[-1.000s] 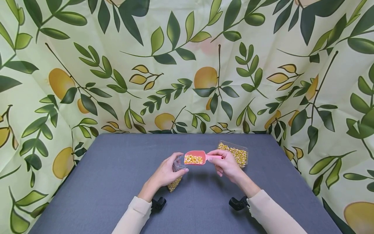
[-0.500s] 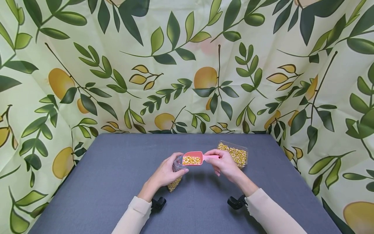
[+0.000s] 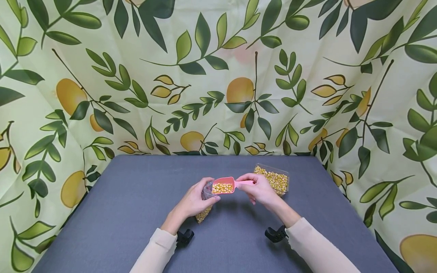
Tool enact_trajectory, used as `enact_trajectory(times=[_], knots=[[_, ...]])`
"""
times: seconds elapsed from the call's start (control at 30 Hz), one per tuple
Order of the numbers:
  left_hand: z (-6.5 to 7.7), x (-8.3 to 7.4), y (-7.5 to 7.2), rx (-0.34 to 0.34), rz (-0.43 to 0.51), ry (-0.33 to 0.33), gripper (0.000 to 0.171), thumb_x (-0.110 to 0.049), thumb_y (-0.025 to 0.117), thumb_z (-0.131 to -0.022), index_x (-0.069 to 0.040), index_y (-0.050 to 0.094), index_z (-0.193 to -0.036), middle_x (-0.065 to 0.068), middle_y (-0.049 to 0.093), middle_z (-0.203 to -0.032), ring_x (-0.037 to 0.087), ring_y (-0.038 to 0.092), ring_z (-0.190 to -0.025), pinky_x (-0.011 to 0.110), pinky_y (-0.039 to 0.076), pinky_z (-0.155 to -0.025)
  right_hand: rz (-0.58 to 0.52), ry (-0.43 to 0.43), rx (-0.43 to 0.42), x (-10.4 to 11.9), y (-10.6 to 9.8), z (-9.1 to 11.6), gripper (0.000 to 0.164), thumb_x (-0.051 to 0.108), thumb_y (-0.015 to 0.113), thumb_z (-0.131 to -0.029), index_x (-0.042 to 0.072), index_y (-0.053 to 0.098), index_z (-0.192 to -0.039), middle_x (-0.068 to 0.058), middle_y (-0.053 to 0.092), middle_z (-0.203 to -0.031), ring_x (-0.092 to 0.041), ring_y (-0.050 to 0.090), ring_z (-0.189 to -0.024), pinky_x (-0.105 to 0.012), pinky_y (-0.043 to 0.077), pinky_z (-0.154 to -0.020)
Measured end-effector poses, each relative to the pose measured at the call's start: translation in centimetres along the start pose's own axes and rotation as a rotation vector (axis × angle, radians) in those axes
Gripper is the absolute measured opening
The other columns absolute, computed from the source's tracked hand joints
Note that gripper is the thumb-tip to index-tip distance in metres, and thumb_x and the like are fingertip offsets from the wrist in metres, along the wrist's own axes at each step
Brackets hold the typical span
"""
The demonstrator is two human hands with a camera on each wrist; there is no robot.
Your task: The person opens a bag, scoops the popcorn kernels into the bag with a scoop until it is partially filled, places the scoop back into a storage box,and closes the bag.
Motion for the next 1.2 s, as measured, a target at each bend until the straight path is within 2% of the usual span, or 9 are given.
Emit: enact_trajectory(times=[0.27,0.5,0.73,1.07,1.2], knots=[[0.0,0.0,0.0,-0.004,0.006,0.01,0.068,-0.057,0.069,-0.079,-0.025,0.044,-0.134,-0.005,0.056,-0.108,0.011,0.054,-0.089,0.032,0.046,-0.074,0.032,-0.011,0.015,0.7,0.3,-0.2,0.022,0.019,0.073,-0.084,0.009,0.068,-0.103,-0.011,0.062,-0.076,-0.018,0.042,-0.039,-0.031,0.039,-0.036],[-0.1,-0.1,-0.1,-0.021,0.009,0.032,0.065,-0.055,0.07,-0.078,-0.028,0.046,-0.132,-0.008,0.056,-0.105,0.01,0.055,-0.085,0.03,0.046,-0.072,0.093,-0.009,0.016,1.2,0.4,-0.4,0.021,0.016,0.073,-0.084,0.008,0.068,-0.102,-0.008,0.053,-0.059,-0.018,0.041,-0.036,-0.034,0.039,-0.035],[-0.1,-0.1,-0.1,-0.032,0.007,0.049,0.063,-0.053,0.072,-0.078,-0.027,0.047,-0.131,-0.009,0.057,-0.103,0.009,0.055,-0.084,0.028,0.046,-0.072,0.121,0.008,0.025,1.5,0.6,-0.6,0.022,0.012,0.071,-0.085,0.006,0.067,-0.105,-0.009,0.056,-0.067,-0.02,0.042,-0.038,-0.032,0.039,-0.036],[-0.1,-0.2,-0.1,-0.031,-0.001,0.047,0.063,-0.052,0.072,-0.078,-0.028,0.047,-0.131,-0.01,0.056,-0.101,0.009,0.055,-0.082,0.027,0.046,-0.071,0.167,0.012,0.046,5.2,1.3,0.6,0.02,0.008,0.068,-0.086,0.002,0.066,-0.105,-0.015,0.055,-0.068,-0.021,0.043,-0.04,-0.032,0.041,-0.039],[-0.1,-0.4,-0.2,-0.045,-0.011,0.082,0.062,-0.05,0.073,-0.078,-0.026,0.048,-0.13,-0.009,0.057,-0.101,0.008,0.054,-0.081,0.027,0.046,-0.07,0.182,-0.004,0.039,5.6,1.5,0.8,0.019,0.006,0.068,-0.085,0.001,0.066,-0.103,-0.01,0.052,-0.064,-0.018,0.041,-0.039,-0.03,0.039,-0.038]])
Point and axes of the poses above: each hand's wrist, its own z-axis away from the middle knuckle, its own y-axis out of the palm, x = y × z, the point moved 5 cm from there along -z, towards the middle knuckle
